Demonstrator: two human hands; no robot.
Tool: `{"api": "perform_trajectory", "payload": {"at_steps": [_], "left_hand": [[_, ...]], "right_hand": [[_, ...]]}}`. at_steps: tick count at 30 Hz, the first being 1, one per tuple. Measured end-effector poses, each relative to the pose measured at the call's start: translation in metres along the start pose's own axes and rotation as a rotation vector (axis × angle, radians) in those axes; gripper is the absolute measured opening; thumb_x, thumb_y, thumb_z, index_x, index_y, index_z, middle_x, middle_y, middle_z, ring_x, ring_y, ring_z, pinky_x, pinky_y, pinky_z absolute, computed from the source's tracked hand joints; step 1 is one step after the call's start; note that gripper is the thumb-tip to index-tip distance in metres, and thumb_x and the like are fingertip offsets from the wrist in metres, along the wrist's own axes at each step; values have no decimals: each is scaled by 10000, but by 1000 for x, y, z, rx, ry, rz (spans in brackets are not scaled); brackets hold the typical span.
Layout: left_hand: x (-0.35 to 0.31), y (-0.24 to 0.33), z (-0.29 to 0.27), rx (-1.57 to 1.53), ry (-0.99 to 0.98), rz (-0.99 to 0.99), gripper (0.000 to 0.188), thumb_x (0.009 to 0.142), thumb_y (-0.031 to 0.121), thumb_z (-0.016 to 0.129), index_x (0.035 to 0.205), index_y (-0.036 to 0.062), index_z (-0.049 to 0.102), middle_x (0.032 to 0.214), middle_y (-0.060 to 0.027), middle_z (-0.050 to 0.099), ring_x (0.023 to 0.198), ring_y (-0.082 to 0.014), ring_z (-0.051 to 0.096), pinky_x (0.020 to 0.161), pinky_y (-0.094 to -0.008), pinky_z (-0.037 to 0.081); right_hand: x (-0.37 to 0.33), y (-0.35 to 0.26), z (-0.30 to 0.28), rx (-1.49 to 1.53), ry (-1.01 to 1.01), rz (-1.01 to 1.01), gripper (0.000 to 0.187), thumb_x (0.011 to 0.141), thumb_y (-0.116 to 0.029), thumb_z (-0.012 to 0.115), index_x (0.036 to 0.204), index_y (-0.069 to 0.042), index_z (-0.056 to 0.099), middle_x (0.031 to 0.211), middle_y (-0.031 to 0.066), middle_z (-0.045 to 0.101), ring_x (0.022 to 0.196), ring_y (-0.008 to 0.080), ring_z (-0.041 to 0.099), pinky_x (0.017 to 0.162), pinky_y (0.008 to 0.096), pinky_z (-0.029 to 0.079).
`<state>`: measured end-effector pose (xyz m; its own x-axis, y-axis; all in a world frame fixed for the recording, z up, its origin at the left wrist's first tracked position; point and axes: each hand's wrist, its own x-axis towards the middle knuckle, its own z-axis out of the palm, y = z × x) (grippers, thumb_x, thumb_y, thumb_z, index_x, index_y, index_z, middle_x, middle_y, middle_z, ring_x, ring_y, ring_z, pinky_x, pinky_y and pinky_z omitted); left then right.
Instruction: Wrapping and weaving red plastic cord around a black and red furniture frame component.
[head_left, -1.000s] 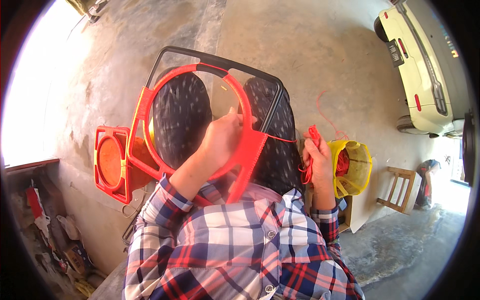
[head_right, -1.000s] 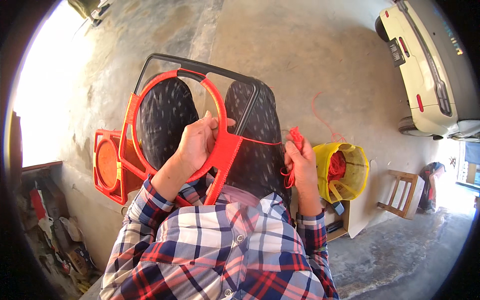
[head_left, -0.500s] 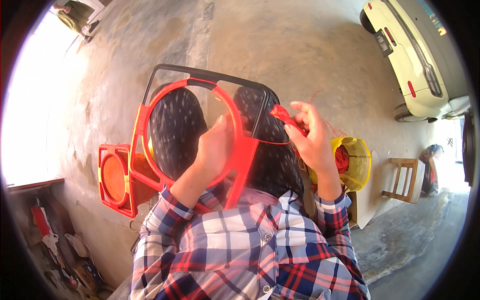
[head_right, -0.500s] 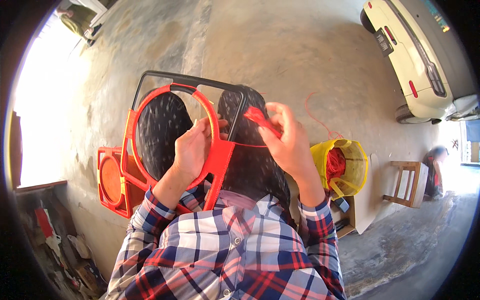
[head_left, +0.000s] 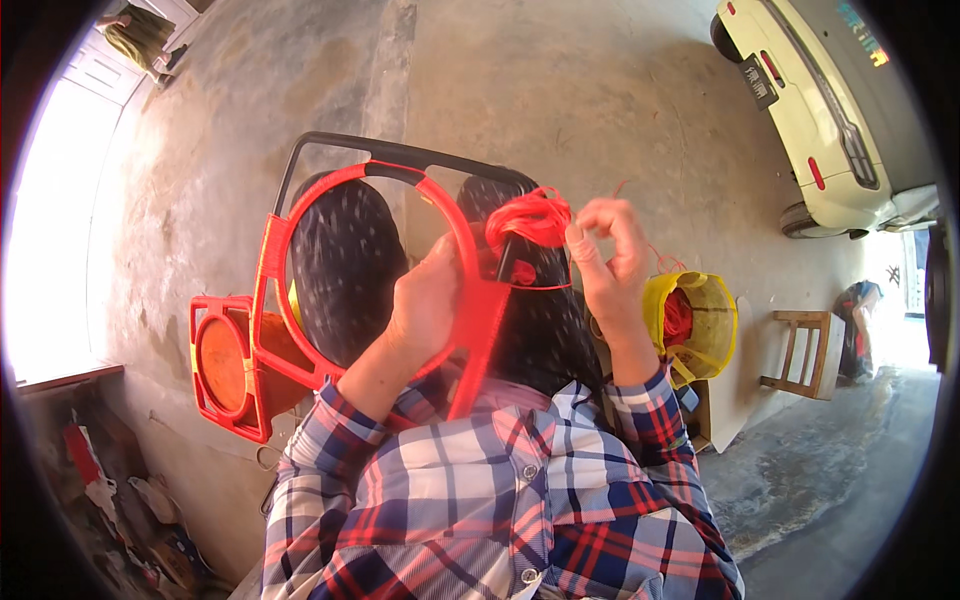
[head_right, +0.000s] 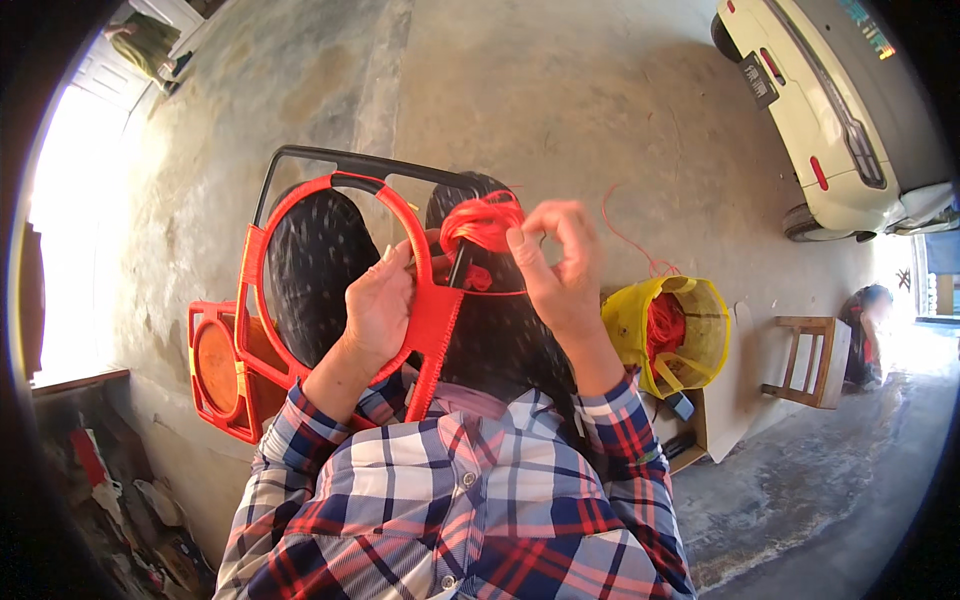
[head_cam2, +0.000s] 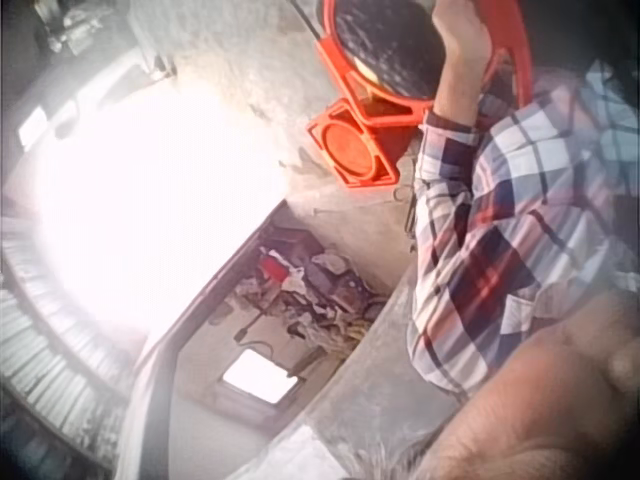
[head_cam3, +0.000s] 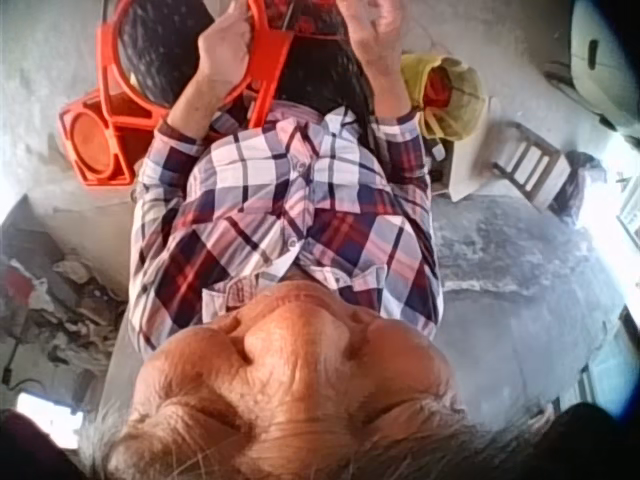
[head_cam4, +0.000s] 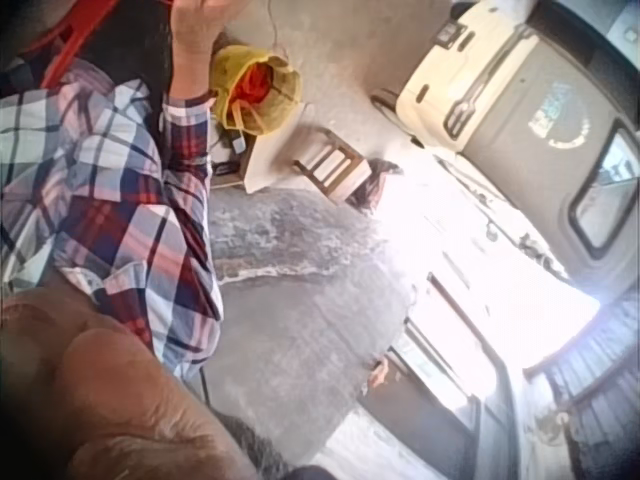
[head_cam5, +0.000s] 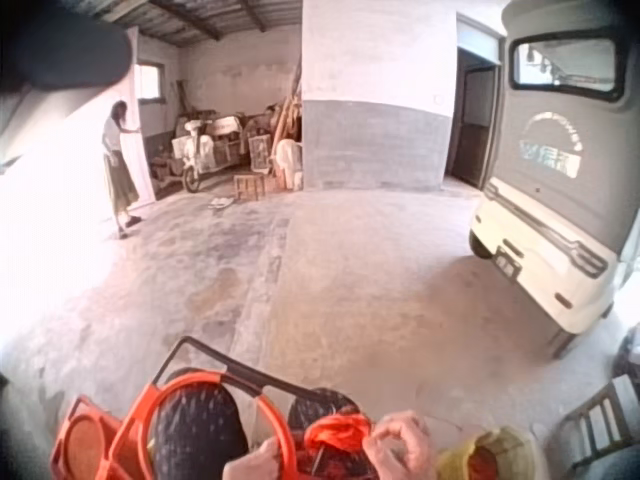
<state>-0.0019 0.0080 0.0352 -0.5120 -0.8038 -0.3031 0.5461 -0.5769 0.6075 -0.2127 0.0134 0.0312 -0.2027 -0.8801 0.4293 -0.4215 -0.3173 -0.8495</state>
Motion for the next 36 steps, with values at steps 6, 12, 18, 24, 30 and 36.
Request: {"api": "perform_trajectory", "payload": {"at_steps": [6,12,18,24,30,36], "left_hand": [[6,-8,-10,-83,29,-42,478,971,302,435,1351,12,422,1200,-149,585,1042,-222,609,881,-336,525],[5,-3,-4,176,87,-42,316,947,146,538,1234,13,538,1106,-126,640,922,-202,650,810,-306,535],[6,4,-9,313,144,-307,185,903,166,627,950,-13,634,843,-178,685,754,-267,678,713,-363,557],[6,11,-20,300,127,-251,172,894,162,637,918,-9,622,856,-196,676,747,-285,673,686,-391,552],[2,16,-20,309,152,-275,217,907,190,623,980,-14,607,878,-190,676,751,-270,673,701,-375,543],[-3,3,-25,277,93,-195,213,919,201,612,962,-7,601,881,-173,680,754,-256,671,708,-352,535]], "right_hand": [[-27,12,11,-193,-395,-22,262,806,-256,723,803,-17,618,811,84,615,764,253,580,697,349,459],[-24,13,5,195,-327,209,152,818,-121,680,785,-6,586,868,102,648,841,190,610,751,324,470],[-42,-4,-56,1057,-78,517,174,788,-184,577,885,-71,487,667,103,518,611,209,481,622,361,410],[-46,6,-120,1227,47,348,292,983,-226,501,1198,-28,517,784,24,498,618,110,458,558,270,428],[-47,30,-50,1036,-12,537,201,956,-139,553,1143,-66,541,903,43,596,631,129,540,541,249,462],[-51,18,32,168,-453,243,144,908,-123,611,1021,-46,563,779,61,611,524,118,512,488,259,433]]}}
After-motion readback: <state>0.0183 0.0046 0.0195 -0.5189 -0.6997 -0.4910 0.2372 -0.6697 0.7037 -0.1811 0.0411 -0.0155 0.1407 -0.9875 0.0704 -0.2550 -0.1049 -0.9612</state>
